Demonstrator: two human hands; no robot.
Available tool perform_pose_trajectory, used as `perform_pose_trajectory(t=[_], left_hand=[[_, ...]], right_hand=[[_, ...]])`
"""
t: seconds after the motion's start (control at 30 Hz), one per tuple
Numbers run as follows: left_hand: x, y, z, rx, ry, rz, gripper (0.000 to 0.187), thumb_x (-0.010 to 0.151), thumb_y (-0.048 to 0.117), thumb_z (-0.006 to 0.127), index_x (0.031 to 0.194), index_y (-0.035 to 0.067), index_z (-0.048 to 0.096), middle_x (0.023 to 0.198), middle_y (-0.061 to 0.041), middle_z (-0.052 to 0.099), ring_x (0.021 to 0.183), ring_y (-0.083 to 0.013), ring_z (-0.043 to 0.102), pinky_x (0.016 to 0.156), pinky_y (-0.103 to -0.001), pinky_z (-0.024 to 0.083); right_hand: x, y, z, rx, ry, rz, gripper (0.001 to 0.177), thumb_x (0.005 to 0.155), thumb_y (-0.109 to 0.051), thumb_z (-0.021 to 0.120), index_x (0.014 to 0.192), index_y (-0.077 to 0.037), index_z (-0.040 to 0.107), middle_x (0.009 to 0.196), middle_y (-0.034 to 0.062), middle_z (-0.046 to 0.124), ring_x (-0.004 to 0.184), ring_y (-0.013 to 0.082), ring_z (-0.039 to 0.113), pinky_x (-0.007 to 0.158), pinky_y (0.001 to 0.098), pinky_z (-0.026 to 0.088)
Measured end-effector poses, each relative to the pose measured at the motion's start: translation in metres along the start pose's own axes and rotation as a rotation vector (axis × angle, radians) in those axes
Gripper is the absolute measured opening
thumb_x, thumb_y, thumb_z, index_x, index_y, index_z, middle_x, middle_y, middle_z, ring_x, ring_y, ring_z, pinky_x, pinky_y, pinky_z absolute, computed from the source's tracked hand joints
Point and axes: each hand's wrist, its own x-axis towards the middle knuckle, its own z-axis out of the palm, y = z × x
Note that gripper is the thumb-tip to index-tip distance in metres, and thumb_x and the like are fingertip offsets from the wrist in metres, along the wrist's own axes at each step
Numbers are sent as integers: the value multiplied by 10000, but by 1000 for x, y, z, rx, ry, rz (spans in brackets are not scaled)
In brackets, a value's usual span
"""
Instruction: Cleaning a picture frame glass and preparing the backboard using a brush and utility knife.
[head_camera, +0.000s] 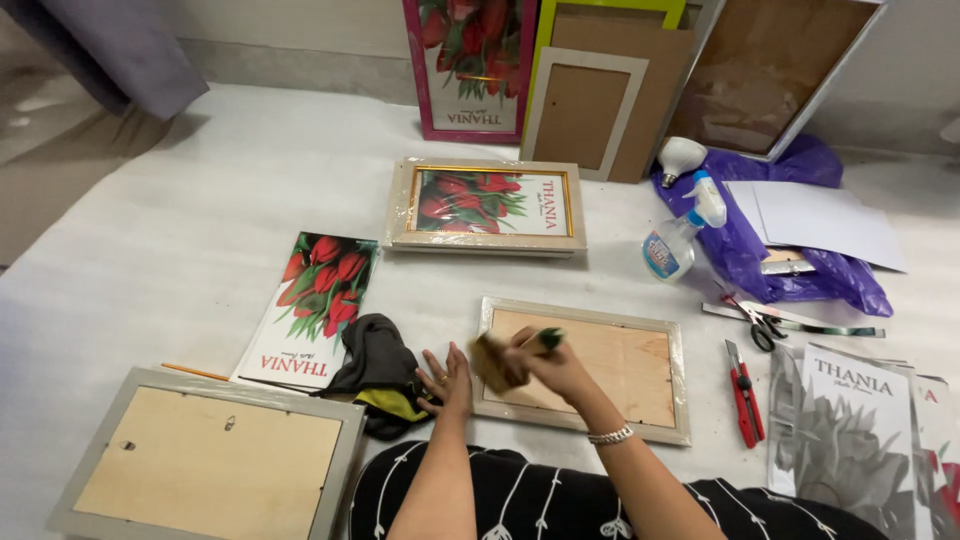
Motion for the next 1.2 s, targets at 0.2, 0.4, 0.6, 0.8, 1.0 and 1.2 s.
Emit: perform_pose_trajectory(t=[0.2,0.4,0.6,0.8,1.0,1.2], left_hand=[[-2,6,-1,87,-42,-42,616,992,778,39,1575,585,-9,1648,133,-364,1509,-282,-353,1155,-654,-244],[-24,21,-14,93,-69,-35,695,964,818,38,1596,534,-8,1660,91,-352,1508,-315,-357,1150,-670,-240],[-23,24,-12,146,-85,-66,698,976,798,35,1602,500,-39,1639,73,-404,1493,-333,-379,1129,-690,-244],[-23,24,-14,192,-102,-69,716,976,799,31,1609,478,-70,1646,45,-396,1494,-352,-374,1138,-690,-234],[-19,22,-11,203,-87,-73,714,968,813,16,1603,497,-71,1637,59,-410,1487,-347,-385,1126,-698,-238],[-24,27,-14,212,-98,-71,743,954,840,26,1605,494,-61,1633,57,-420,1492,-359,-374,1131,-702,-236]], right_hand=[[-8,-27,-15,80,115,519,343,777,-194,849,1051,-23,734,948,189,662,813,330,680,695,483,645],[46,50,-10,141,239,451,465,845,-331,781,1106,37,665,1005,284,676,872,409,712,687,567,627],[61,-29,-12,108,395,385,298,805,-235,826,1017,-59,712,951,212,702,830,345,731,689,462,645],[20,-13,-2,-4,37,596,298,758,-179,845,973,14,769,930,283,703,768,410,732,645,521,637],[77,-7,-6,71,512,305,234,831,-239,796,979,-64,748,926,188,698,812,273,703,651,372,662],[55,-40,-3,-27,293,480,320,782,-158,767,960,102,710,946,329,705,798,408,742,639,505,660]])
